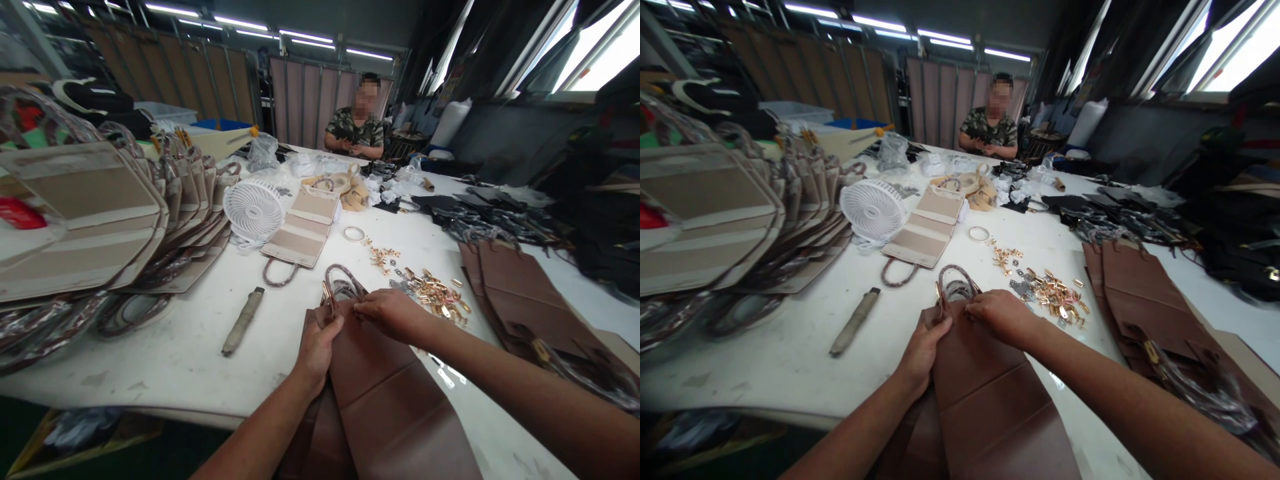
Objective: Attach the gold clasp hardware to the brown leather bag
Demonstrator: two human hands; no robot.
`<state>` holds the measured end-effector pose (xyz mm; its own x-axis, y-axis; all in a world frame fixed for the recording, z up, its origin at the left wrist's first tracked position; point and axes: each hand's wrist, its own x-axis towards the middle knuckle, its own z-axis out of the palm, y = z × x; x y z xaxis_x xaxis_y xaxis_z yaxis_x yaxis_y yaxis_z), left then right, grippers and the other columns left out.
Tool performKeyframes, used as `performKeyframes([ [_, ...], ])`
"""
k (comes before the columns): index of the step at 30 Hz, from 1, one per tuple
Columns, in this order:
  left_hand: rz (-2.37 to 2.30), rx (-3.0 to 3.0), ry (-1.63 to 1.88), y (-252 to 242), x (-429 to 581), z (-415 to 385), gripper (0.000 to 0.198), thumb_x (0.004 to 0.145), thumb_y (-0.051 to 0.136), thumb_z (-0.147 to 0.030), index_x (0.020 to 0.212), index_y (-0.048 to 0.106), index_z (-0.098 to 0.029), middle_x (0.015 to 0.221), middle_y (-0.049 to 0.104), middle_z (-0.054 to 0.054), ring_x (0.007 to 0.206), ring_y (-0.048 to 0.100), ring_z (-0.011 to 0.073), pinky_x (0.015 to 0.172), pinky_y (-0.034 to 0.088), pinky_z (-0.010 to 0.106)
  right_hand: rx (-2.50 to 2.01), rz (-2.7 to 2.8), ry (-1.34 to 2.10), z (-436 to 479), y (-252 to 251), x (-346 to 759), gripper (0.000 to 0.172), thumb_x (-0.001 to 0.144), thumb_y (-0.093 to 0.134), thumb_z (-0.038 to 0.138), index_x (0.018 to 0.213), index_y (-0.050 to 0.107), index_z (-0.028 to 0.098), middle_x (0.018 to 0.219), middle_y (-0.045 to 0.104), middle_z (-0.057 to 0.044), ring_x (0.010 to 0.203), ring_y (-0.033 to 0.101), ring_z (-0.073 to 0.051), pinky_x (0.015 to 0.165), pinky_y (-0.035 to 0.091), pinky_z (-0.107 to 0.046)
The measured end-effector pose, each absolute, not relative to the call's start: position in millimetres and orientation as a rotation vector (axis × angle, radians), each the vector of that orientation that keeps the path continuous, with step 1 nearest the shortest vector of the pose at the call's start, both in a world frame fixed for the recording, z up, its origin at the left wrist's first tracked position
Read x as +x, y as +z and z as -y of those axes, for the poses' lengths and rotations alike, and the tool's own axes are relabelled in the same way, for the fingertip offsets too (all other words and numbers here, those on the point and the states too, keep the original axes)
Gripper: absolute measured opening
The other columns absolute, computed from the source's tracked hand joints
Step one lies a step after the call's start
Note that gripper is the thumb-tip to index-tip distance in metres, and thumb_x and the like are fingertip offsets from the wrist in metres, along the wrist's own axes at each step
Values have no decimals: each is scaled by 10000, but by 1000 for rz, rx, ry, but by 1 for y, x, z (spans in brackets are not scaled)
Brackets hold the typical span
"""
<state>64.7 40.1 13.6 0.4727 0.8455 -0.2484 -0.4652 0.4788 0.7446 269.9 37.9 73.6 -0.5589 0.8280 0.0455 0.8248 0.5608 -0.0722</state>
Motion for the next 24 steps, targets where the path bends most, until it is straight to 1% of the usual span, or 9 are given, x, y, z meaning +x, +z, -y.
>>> performKeyframes([
  [6, -660, 695, 856, 10, 63, -41, 430, 851, 779, -393, 1197, 725, -144, 1181, 736, 138, 1086, 702, 313, 1037, 523, 434, -1466, 2545, 35, -33, 64, 272, 134, 1027, 619, 186, 994, 746, 212, 896, 710, -30, 809, 633, -189, 699, 395, -283],
  [12, -663, 746, 871, 8, 62, -42, 461, 830, 806, -422, 1209, 733, -170, 1210, 729, 117, 1143, 677, 317, 1074, 498, 432, -1490, 2601, 9, -35, 72, 267, 113, 981, 687, 197, 887, 742, 224, 864, 700, -10, 793, 616, -180, 670, 362, -286],
  [15, -654, 789, 877, 8, 62, -41, 427, 862, 776, -408, 1226, 728, -190, 1243, 719, 100, 1214, 642, 308, 1109, 470, 413, -1517, 2654, -14, -36, 78, 261, 121, 950, 715, 160, 854, 724, 233, 869, 698, 4, 775, 607, -182, 672, 355, -293],
  [18, -648, 808, 881, 9, 62, -41, 412, 887, 747, -401, 1240, 719, -191, 1254, 714, 100, 1251, 620, 309, 1113, 467, 414, -1534, 2710, -1, -36, 83, 257, 130, 954, 704, 150, 858, 724, 234, 890, 705, 1, 766, 610, -188, 677, 362, -299],
  [22, -666, 807, 896, 11, 63, -42, 432, 852, 781, -407, 1208, 724, -169, 1232, 718, 116, 1205, 642, 327, 1068, 501, 429, -1631, 2591, 35, -36, 78, 253, 106, 961, 707, 176, 878, 747, 228, 909, 706, -16, 812, 635, -200, 700, 404, -293],
  [24, -691, 796, 921, 13, 64, -43, 459, 819, 814, -403, 1205, 718, -173, 1200, 729, 108, 1136, 675, 319, 1028, 528, 420, -1697, 2407, 63, -33, 71, 250, 74, 978, 700, 201, 944, 757, 234, 948, 702, -28, 877, 643, -208, 723, 436, -285],
])
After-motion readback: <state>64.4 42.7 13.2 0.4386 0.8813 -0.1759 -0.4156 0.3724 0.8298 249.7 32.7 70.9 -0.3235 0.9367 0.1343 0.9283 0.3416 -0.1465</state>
